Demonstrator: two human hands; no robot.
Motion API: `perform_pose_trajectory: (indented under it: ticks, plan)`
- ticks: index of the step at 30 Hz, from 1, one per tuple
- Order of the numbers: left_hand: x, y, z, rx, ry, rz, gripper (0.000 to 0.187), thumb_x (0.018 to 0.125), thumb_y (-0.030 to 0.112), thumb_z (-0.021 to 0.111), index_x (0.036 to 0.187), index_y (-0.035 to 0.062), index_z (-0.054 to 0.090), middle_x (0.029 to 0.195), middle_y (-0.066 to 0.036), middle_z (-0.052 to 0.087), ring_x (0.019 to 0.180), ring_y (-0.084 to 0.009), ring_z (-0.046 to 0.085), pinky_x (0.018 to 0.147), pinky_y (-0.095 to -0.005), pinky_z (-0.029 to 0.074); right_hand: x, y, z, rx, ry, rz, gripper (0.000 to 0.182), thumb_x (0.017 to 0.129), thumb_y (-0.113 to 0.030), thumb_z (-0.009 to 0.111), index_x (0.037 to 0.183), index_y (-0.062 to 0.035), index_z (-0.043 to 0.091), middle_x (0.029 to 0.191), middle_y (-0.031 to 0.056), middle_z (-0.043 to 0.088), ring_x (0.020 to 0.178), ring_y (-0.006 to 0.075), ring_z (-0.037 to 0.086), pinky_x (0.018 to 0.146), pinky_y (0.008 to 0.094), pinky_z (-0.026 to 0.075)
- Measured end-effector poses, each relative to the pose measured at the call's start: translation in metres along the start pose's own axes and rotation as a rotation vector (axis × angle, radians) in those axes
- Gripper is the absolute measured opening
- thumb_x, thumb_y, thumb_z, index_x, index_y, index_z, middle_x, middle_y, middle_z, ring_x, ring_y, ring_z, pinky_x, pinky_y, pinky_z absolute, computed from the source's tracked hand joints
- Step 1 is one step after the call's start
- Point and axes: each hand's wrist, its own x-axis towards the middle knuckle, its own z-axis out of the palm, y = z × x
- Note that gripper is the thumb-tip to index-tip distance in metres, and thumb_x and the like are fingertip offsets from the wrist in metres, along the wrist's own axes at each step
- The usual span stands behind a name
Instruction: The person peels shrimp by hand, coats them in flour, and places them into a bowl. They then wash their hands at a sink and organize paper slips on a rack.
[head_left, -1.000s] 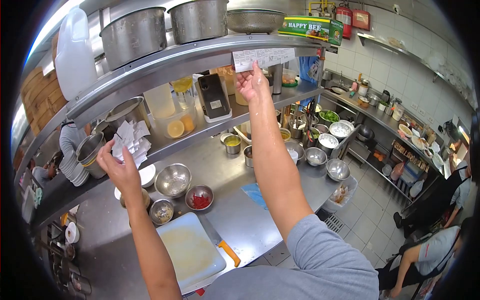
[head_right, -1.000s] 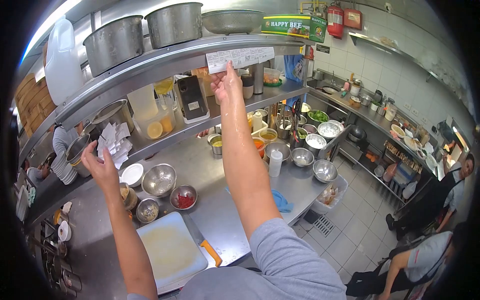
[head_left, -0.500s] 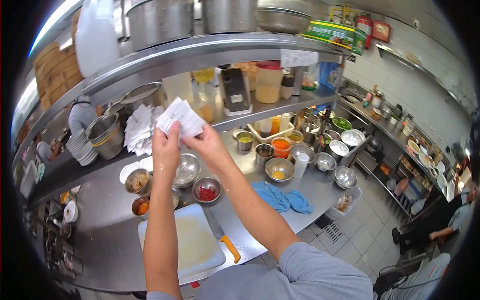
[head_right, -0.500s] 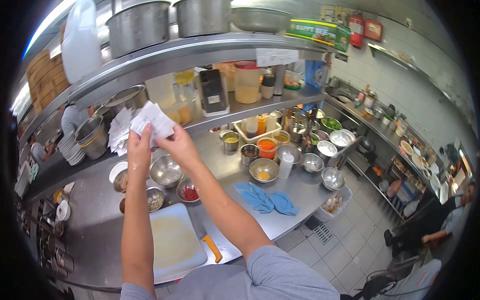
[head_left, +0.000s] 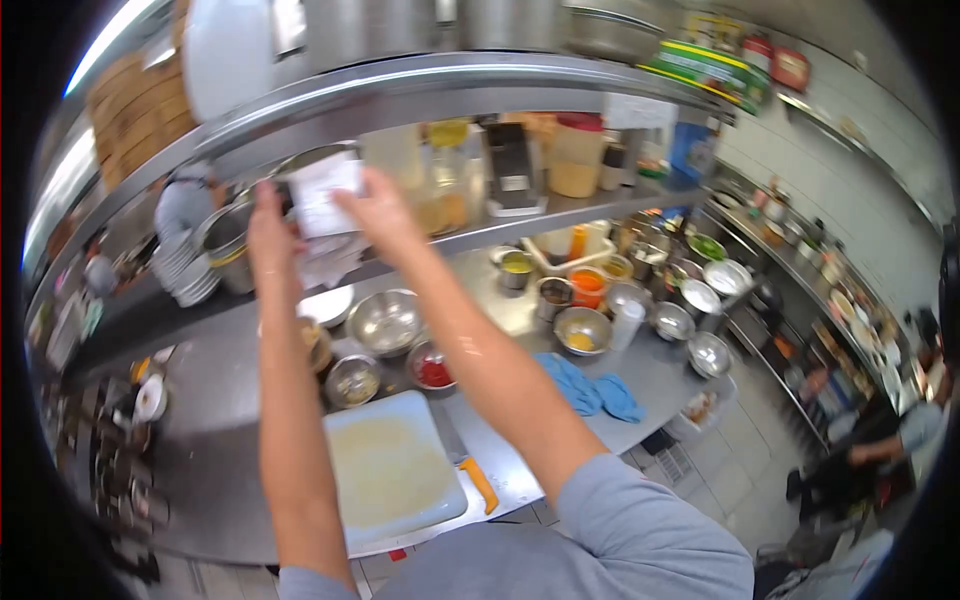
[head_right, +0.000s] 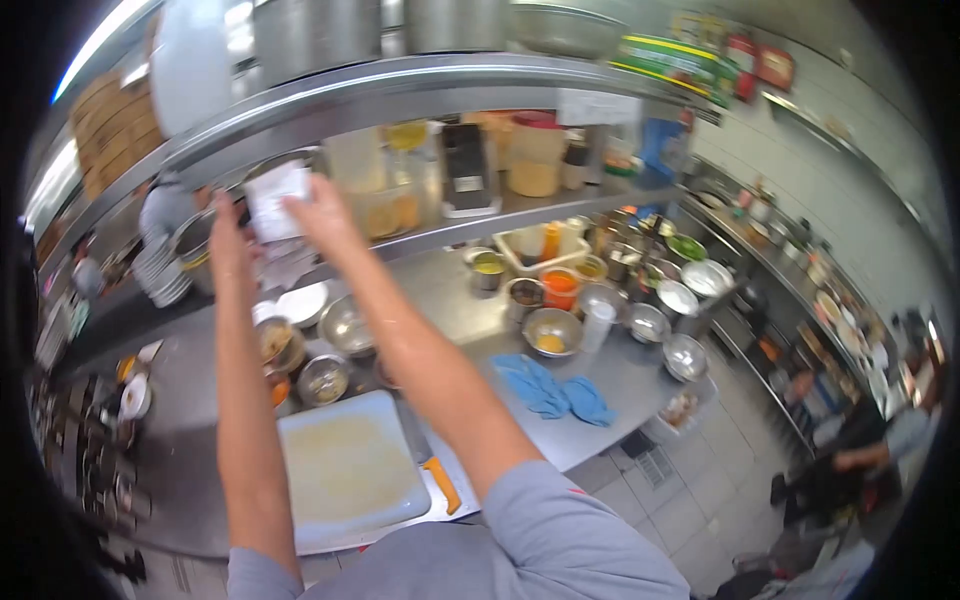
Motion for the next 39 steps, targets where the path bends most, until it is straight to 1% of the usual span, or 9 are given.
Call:
perform_pose_trajectory:
  ticks: [3, 7, 21, 22, 24, 26, 28, 32, 39]
  plan:
    - [0.016, 0.0, -0.004, -0.261, -0.295, -0.11, 0.06, 0.093, 0.065, 0.048, 0.111, 0.0101, 0.063, 0.088, 0.0, 0.067, 0.066, -0.0107, 0.06, 0.046, -0.0232, 0.041, 0.041, 0.007, 0.024, -0.391, 0.045, -0.163, 0.03, 0.08, -0.016, 0.07, 0.102, 0.0038, 0.065, 0.093, 0.0203, 0.07, 0.084, 0.0284, 0.068, 0.078, 0.0393, 0.052]
    - [0.025, -0.013, 0.005, -0.231, -0.225, -0.129, 0.053, 0.094, 0.056, 0.055, 0.115, 0.0068, 0.061, 0.088, -0.005, 0.067, 0.072, -0.0148, 0.065, 0.054, -0.0275, 0.052, 0.055, -0.01, 0.059, -0.599, 0.192, -0.047, 0.038, 0.078, -0.019, 0.07, 0.106, 0.0064, 0.064, 0.104, 0.028, 0.066, 0.099, 0.044, 0.063, 0.088, 0.045, 0.05]
    - [0.064, -0.05, -0.01, -0.093, -0.144, -0.071, 0.038, 0.099, 0.023, 0.053, 0.127, -0.0017, 0.053, 0.095, -0.014, 0.067, 0.085, -0.0239, 0.066, 0.071, -0.0363, 0.056, 0.038, -0.019, 0.046, -0.651, 0.076, -0.017, 0.035, 0.081, -0.018, 0.071, 0.105, 0.0058, 0.064, 0.106, 0.0273, 0.066, 0.104, 0.0434, 0.062, 0.091, 0.0452, 0.049]
    - [0.066, -0.061, -0.011, -0.091, -0.146, -0.07, 0.038, 0.099, 0.023, 0.053, 0.127, -0.0017, 0.053, 0.095, -0.014, 0.067, 0.085, -0.0239, 0.066, 0.071, -0.0363, 0.056, 0.02, -0.035, 0.031, -0.722, 0.03, -0.08, 0.035, 0.08, -0.018, 0.071, 0.106, 0.005, 0.065, 0.105, 0.0263, 0.066, 0.104, 0.043, 0.062, 0.091, 0.0448, 0.049]
    - [0.066, -0.077, -0.013, 0.46, 0.08, 0.598, 0.046, 0.094, 0.017, 0.056, 0.133, -0.0057, 0.047, 0.086, -0.015, 0.066, 0.081, -0.0263, 0.066, 0.076, -0.0376, 0.053, -0.012, -0.052, -0.009, -0.711, 0.081, -0.376, 0.036, 0.082, -0.022, 0.072, 0.107, 0.0032, 0.065, 0.1, 0.0211, 0.069, 0.094, 0.0356, 0.067, 0.085, 0.041, 0.052]
    - [0.033, -0.056, -0.008, 0.528, 0.009, 0.434, 0.054, 0.09, 0.014, 0.058, 0.139, -0.0013, 0.044, 0.097, -0.019, 0.064, 0.092, -0.031, 0.065, 0.086, -0.0408, 0.049, -0.044, -0.122, -0.057, -0.549, 0.019, 0.097, 0.033, 0.085, -0.024, 0.07, 0.108, -0.0002, 0.066, 0.09, 0.0123, 0.07, 0.078, 0.0227, 0.069, 0.072, 0.0346, 0.055]
    - [0.016, -0.049, -0.002, 0.875, 0.17, 0.541, 0.052, 0.089, 0.014, 0.059, 0.14, 0.0072, 0.047, 0.114, -0.023, 0.057, 0.106, -0.0338, 0.06, 0.091, -0.0431, 0.047, -0.048, -0.122, -0.127, -0.199, 0.252, 0.054, 0.017, 0.093, -0.022, 0.064, 0.102, -0.0075, 0.064, 0.076, 0.0029, 0.066, 0.058, 0.0099, 0.06, 0.055, 0.0227, 0.049]
    - [0.007, -0.057, -0.006, 0.806, 0.228, 0.649, 0.048, 0.09, 0.013, 0.059, 0.137, 0.0106, 0.051, 0.122, -0.021, 0.051, 0.112, -0.0383, 0.054, 0.097, -0.0432, 0.043, -0.024, -0.132, -0.263, 0.193, 0.749, -0.183, 0.028, 0.097, -0.034, 0.058, 0.105, -0.0067, 0.053, 0.078, 0.0011, 0.058, 0.063, 0.01, 0.054, 0.053, 0.0267, 0.047]
    - [-0.066, -0.04, -0.002, 0.531, 0.217, 0.758, 0.041, 0.091, 0.006, 0.058, 0.132, 0.0042, 0.055, 0.119, -0.015, 0.052, 0.103, -0.0251, 0.052, 0.083, -0.0331, 0.043, 0.021, -0.141, -0.383, 0.385, 0.732, 0.067, 0.029, 0.099, -0.039, 0.054, 0.108, -0.0115, 0.057, 0.087, 0.0043, 0.063, 0.075, 0.0178, 0.057, 0.061, 0.032, 0.044]
